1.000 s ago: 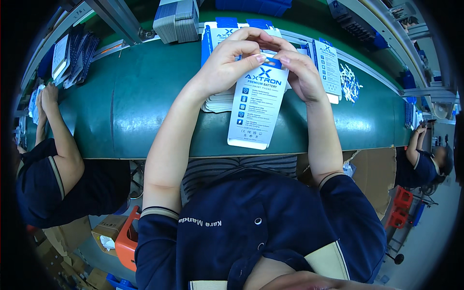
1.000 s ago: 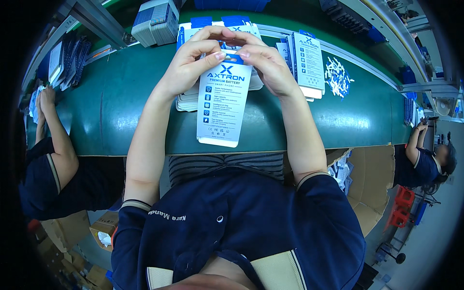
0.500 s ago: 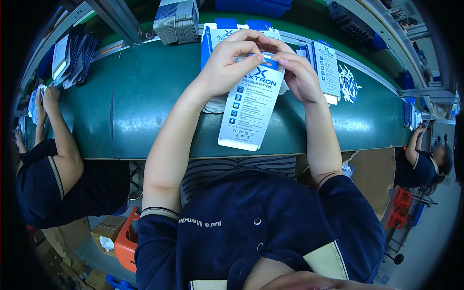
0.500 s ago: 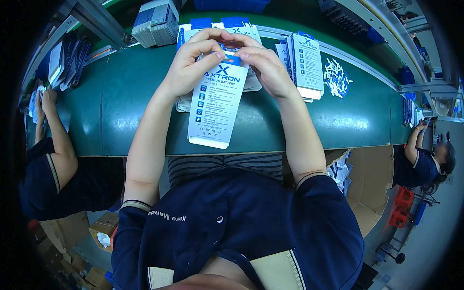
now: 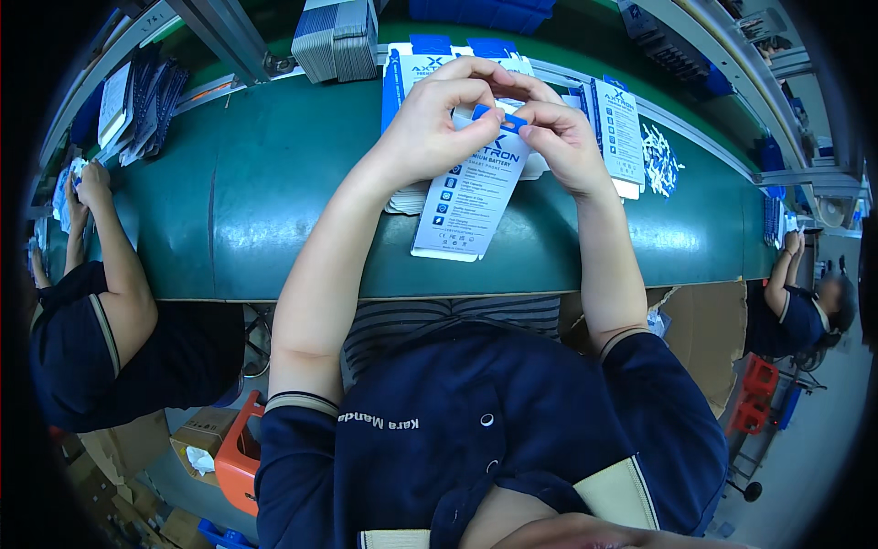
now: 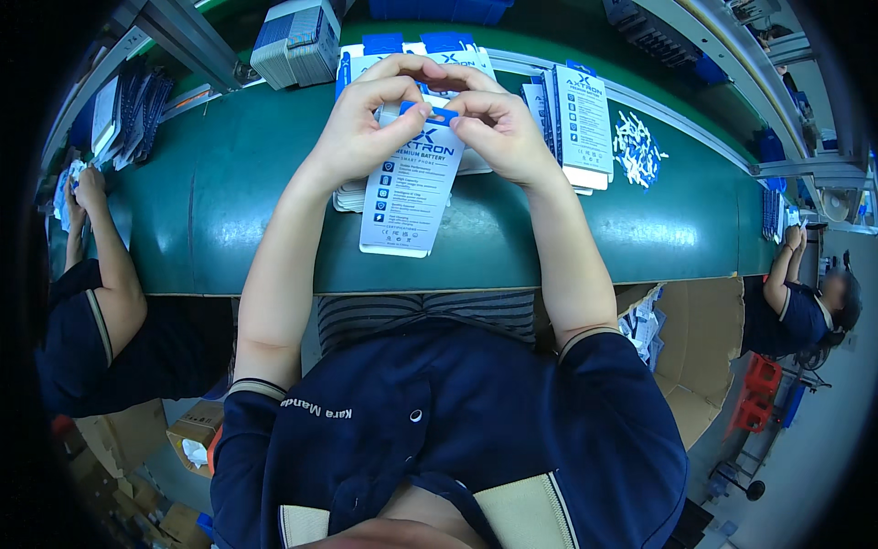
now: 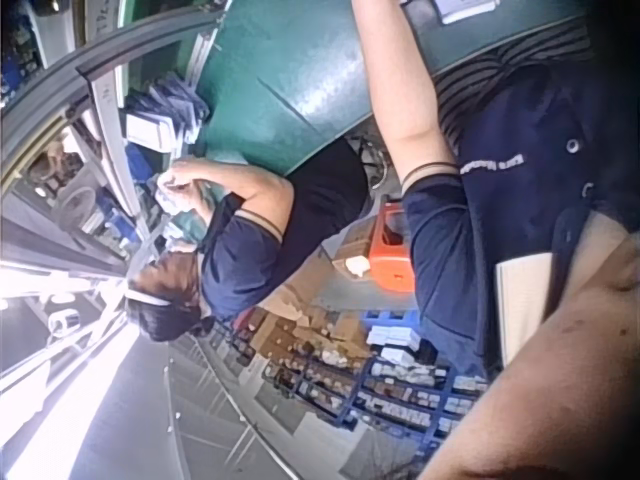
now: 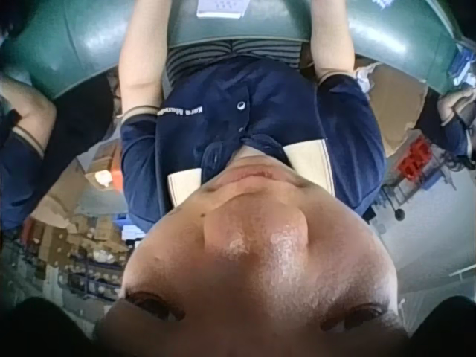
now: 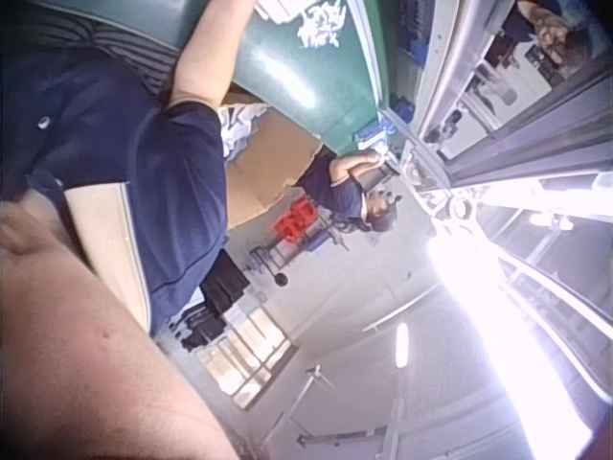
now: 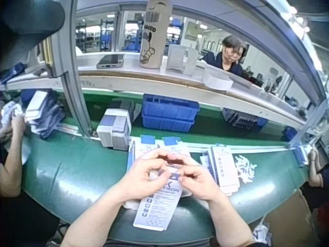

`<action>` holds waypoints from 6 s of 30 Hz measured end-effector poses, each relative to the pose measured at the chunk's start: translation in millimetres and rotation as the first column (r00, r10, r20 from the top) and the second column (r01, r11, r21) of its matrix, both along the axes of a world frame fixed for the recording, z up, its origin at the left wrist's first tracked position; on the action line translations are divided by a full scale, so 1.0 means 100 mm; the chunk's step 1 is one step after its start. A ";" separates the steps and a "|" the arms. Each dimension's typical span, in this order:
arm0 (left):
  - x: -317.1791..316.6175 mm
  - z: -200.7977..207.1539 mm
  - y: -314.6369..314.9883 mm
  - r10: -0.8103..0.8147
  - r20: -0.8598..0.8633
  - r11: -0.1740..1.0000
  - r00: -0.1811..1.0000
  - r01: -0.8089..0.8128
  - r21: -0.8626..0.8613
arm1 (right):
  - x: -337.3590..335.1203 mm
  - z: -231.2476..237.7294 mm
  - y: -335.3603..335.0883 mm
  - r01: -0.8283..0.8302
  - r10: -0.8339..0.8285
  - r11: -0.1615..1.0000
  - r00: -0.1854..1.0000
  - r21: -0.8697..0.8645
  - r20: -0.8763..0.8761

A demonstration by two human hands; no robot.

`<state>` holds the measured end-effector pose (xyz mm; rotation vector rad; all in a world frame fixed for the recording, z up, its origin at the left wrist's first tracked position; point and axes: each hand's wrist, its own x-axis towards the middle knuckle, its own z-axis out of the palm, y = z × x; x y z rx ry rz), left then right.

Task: The person assembles small battery units by inserting a white battery into a blue and white cardboard sleeve labeled 'AXTRON'. They repeatedly pick a battery, slide it into a sleeve, and place the completed unit onto a growing stack on the green workbench.

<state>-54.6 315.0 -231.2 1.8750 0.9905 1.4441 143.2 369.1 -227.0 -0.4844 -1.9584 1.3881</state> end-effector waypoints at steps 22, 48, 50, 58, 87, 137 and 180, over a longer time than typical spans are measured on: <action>0.05 0.00 -0.01 -0.006 -0.022 1.000 1.000 0.006 0.011 | -0.05 -0.03 -0.05 0.144 -0.144 0.986 0.990 0.079 -0.002; 0.02 -0.02 0.03 0.000 0.003 0.999 1.000 0.000 -0.049 | -0.04 -0.03 0.03 0.118 -0.112 0.988 0.992 0.103 -0.064; 0.05 0.03 -0.01 0.016 0.055 0.995 0.998 -0.011 -0.098 | -0.03 -0.03 0.04 0.140 -0.133 0.988 0.987 0.070 -0.091; 0.13 -0.03 -0.01 0.131 0.135 0.978 0.982 -0.106 -0.180 | -0.03 0.03 0.02 0.091 -0.181 0.950 0.940 -0.300 -0.291; 0.20 -0.09 0.04 0.268 0.447 0.963 0.853 -0.257 -0.085 | -0.11 0.01 -0.09 0.213 -0.267 0.953 0.926 -0.214 -0.266; 0.28 -0.11 -0.02 0.309 0.349 0.951 0.885 -0.277 -0.141 | -0.16 -0.18 -0.08 0.415 -0.446 0.895 0.849 -0.165 -0.283; 0.40 -0.15 -0.11 0.284 0.595 0.955 0.751 -0.171 -0.241 | -0.32 -0.19 -0.35 0.297 -0.557 0.745 0.770 -0.597 -0.311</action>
